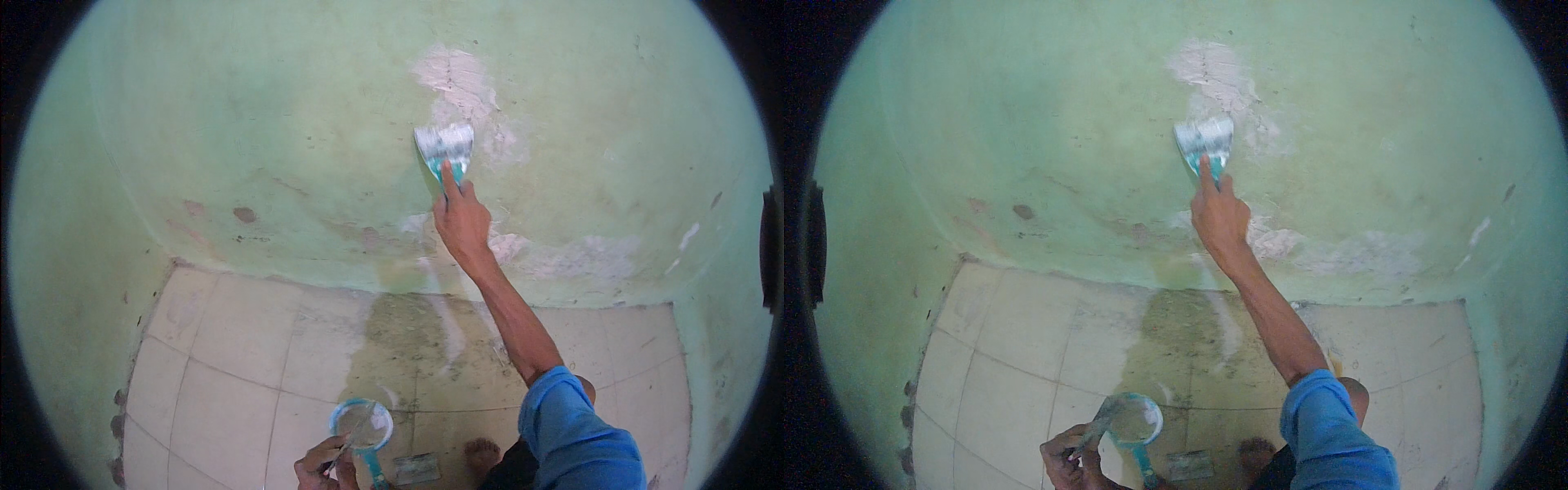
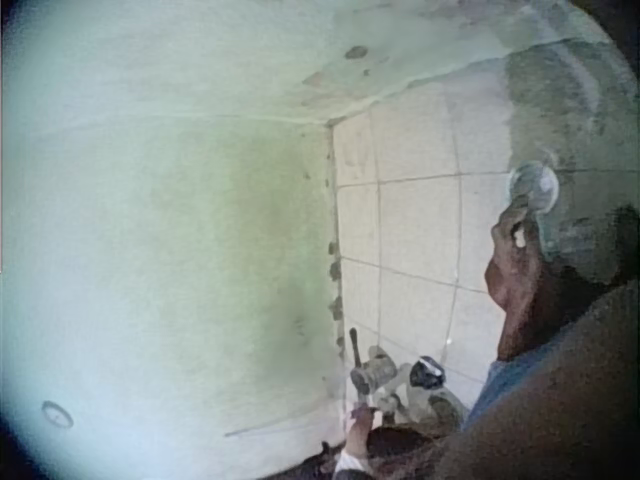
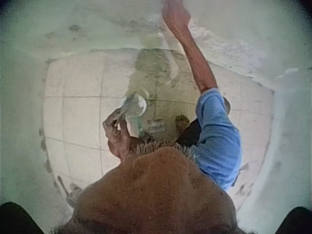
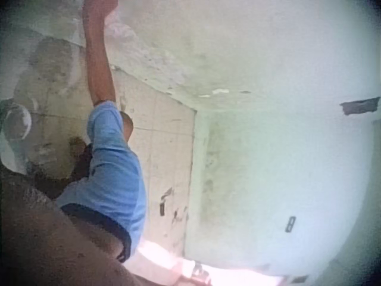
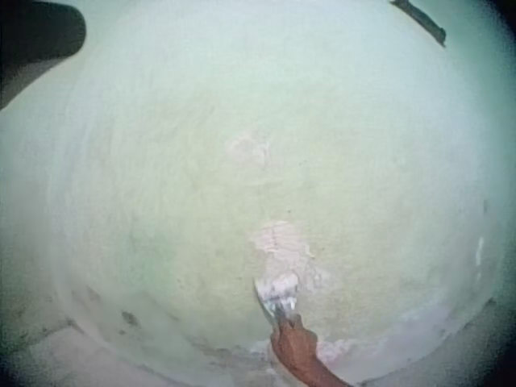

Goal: The person applies a white patching compound to damaged areas of a wall using a putty knife, scraping and smoothing the material over several spots.

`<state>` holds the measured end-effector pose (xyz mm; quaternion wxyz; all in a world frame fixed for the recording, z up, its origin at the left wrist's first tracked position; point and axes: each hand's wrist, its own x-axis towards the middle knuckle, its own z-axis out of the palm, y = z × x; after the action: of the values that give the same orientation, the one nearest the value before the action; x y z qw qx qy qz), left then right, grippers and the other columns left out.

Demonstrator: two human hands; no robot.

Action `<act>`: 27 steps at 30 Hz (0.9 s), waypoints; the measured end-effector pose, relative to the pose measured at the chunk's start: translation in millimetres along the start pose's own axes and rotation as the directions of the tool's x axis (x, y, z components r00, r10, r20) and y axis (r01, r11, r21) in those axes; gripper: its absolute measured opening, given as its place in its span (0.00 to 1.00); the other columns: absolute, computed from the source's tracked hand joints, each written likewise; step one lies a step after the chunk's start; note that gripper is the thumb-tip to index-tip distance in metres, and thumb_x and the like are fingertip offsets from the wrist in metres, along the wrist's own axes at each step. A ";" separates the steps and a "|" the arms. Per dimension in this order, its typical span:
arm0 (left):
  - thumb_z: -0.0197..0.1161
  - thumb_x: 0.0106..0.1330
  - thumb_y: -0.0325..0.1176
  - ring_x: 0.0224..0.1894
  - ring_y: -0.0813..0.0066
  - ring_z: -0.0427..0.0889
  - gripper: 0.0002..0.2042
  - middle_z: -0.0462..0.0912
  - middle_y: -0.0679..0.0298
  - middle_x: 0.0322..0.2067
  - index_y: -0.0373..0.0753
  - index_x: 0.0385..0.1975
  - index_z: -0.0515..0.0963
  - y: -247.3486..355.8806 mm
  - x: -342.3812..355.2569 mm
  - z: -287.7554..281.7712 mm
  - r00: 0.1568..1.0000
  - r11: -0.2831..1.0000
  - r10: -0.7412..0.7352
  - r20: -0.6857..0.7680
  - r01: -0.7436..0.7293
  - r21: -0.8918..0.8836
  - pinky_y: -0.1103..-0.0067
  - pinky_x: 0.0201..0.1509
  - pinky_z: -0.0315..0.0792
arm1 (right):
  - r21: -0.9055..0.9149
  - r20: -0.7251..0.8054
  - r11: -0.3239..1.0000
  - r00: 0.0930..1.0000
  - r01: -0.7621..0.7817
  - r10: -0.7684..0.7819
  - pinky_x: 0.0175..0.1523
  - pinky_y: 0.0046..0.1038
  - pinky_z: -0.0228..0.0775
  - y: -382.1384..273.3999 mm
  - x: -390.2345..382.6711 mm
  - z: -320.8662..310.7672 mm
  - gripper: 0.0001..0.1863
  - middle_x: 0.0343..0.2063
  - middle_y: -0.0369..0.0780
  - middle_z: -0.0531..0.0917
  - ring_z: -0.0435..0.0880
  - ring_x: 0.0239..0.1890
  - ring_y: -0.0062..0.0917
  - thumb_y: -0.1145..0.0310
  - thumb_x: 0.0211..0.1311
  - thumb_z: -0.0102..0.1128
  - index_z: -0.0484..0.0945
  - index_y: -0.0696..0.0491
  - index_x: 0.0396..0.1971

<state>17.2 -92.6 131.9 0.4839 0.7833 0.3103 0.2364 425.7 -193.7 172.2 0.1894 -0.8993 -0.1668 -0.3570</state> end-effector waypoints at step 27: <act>0.59 0.64 0.27 0.42 0.78 0.78 0.11 0.77 0.61 0.41 0.33 0.43 0.68 83.1 123.3 69.8 0.923 0.517 0.023 0.385 0.319 -0.794 0.78 0.46 0.75 | 0.856 0.510 0.223 0.691 -0.466 -0.513 0.35 0.23 0.69 52.7 -88.3 -138.7 0.23 0.35 0.41 0.82 0.79 0.30 0.24 0.61 0.64 0.57 0.74 0.59 0.54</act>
<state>171.2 -75.3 186.3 0.8668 0.4491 0.1327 0.1713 307.5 -318.1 191.6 0.6168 -0.6275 -0.4250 0.2126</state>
